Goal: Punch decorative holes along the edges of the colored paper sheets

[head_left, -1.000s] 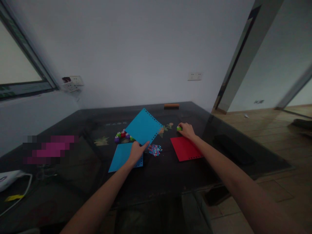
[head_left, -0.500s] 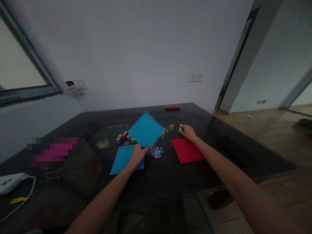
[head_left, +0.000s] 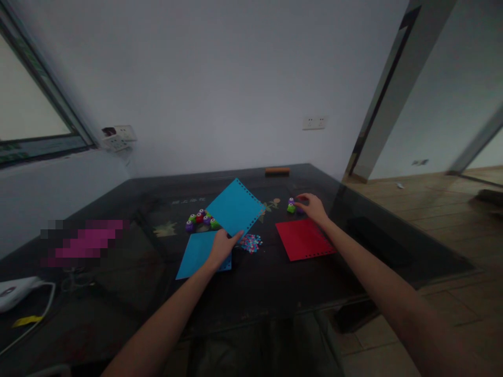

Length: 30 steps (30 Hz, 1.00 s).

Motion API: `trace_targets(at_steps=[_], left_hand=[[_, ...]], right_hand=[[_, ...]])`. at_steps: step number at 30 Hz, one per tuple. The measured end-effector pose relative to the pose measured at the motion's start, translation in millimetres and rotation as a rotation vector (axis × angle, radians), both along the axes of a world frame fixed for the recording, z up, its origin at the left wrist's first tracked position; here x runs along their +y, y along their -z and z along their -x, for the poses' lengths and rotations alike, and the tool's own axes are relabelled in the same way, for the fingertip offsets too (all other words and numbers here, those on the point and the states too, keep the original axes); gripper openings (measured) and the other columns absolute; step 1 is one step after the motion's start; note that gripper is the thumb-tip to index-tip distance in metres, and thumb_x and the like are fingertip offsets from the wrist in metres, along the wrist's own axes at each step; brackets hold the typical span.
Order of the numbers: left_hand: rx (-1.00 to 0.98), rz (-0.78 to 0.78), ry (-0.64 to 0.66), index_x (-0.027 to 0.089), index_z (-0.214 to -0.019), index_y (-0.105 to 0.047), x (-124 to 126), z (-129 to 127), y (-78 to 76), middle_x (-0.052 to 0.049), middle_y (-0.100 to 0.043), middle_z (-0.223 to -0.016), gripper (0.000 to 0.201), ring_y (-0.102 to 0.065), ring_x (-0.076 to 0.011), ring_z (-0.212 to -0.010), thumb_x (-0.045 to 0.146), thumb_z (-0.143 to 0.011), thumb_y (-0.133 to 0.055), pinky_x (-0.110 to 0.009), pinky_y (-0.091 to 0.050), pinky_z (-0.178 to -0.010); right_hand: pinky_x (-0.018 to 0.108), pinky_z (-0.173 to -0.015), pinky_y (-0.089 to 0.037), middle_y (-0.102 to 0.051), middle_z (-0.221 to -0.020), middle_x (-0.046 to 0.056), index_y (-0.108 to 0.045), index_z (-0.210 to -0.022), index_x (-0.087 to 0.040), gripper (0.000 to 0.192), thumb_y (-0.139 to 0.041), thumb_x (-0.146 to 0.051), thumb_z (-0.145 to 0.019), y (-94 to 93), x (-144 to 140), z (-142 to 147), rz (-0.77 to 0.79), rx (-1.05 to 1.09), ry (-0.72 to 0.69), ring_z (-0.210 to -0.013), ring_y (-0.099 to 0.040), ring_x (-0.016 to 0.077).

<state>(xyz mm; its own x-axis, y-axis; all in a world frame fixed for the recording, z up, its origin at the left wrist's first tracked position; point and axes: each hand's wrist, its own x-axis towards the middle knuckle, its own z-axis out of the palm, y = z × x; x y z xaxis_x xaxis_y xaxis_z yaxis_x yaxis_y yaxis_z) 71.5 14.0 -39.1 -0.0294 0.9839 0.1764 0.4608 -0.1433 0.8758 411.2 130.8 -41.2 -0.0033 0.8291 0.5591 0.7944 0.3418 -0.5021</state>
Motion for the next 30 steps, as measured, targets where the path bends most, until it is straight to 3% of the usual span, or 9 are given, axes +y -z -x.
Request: trace_targets(at_steps=[6, 12, 18, 22, 25, 30], left_hand=[[-0.020, 0.013, 0.004, 0.015, -0.055, -0.061, 1, 1, -0.9, -0.005, -0.064, -0.052, 0.032, -0.062, -0.0219, -0.058, 0.043, -0.070, -0.063, -0.028, -0.043, -0.053], [0.051, 0.014, 0.023, 0.016, -0.050, -0.057, 0, 2, 0.1, -0.004, -0.061, -0.049, 0.040, -0.055, -0.0178, -0.050, 0.051, -0.069, -0.062, -0.026, -0.038, -0.049], [0.155, 0.014, 0.268, 0.017, -0.049, -0.054, -8, -4, -3.5, -0.001, -0.057, -0.048, 0.042, -0.050, -0.0141, -0.047, 0.051, -0.073, -0.059, -0.025, -0.037, -0.051], [0.182, 0.018, 0.360, 0.017, -0.052, -0.058, -14, -8, -9.9, -0.002, -0.059, -0.051, 0.040, -0.052, -0.0147, -0.050, 0.050, -0.076, -0.057, -0.025, -0.038, -0.053], [0.148, -0.054, 0.326, 0.017, -0.058, -0.059, -15, -7, -13.1, -0.001, -0.059, -0.055, 0.038, -0.051, -0.0149, -0.055, 0.049, -0.078, -0.054, -0.025, -0.038, -0.055], [0.072, -0.098, 0.229, 0.018, -0.062, -0.053, -10, -4, -12.2, 0.002, -0.050, -0.054, 0.035, -0.047, -0.0132, -0.055, 0.048, -0.079, -0.052, -0.023, -0.035, -0.054]], right_hand=[[0.036, -0.078, -0.047, -0.068, -0.088, 0.008, -0.066, -0.090, -0.016, 0.026, -0.063, -0.035, -0.072, -19.9, -45, 15, 0.076, 0.315, -0.142, -0.082, -0.062, 0.0206], [0.036, -0.082, -0.048, -0.068, -0.088, 0.006, -0.066, -0.088, -0.018, 0.028, -0.065, -0.041, -0.071, -21.7, -82, 48, 0.179, 0.528, -0.286, -0.083, -0.063, 0.0195], [0.033, -0.073, -0.050, -0.067, -0.086, 0.005, -0.063, -0.096, -0.020, 0.036, -0.066, -0.044, -0.071, -15.1, -87, 71, 0.384, 0.727, -0.460, -0.076, -0.063, 0.0164], [0.030, -0.068, -0.048, -0.063, -0.073, 0.000, -0.063, -0.079, -0.018, 0.032, -0.076, -0.039, -0.059, -11.4, -89, 73, 0.407, 0.743, -0.442, -0.068, -0.060, 0.0144], [0.029, -0.064, -0.047, -0.061, -0.066, -0.001, -0.062, -0.069, -0.017, 0.030, -0.077, -0.040, -0.056, -9.7, -90, 72, 0.407, 0.758, -0.439, -0.062, -0.058, 0.0134], [0.031, -0.067, -0.049, -0.063, -0.067, 0.000, -0.064, -0.073, -0.017, 0.030, -0.078, -0.038, -0.057, -8.1, -91, 70, 0.440, 0.810, -0.446, -0.062, -0.059, 0.0133]])
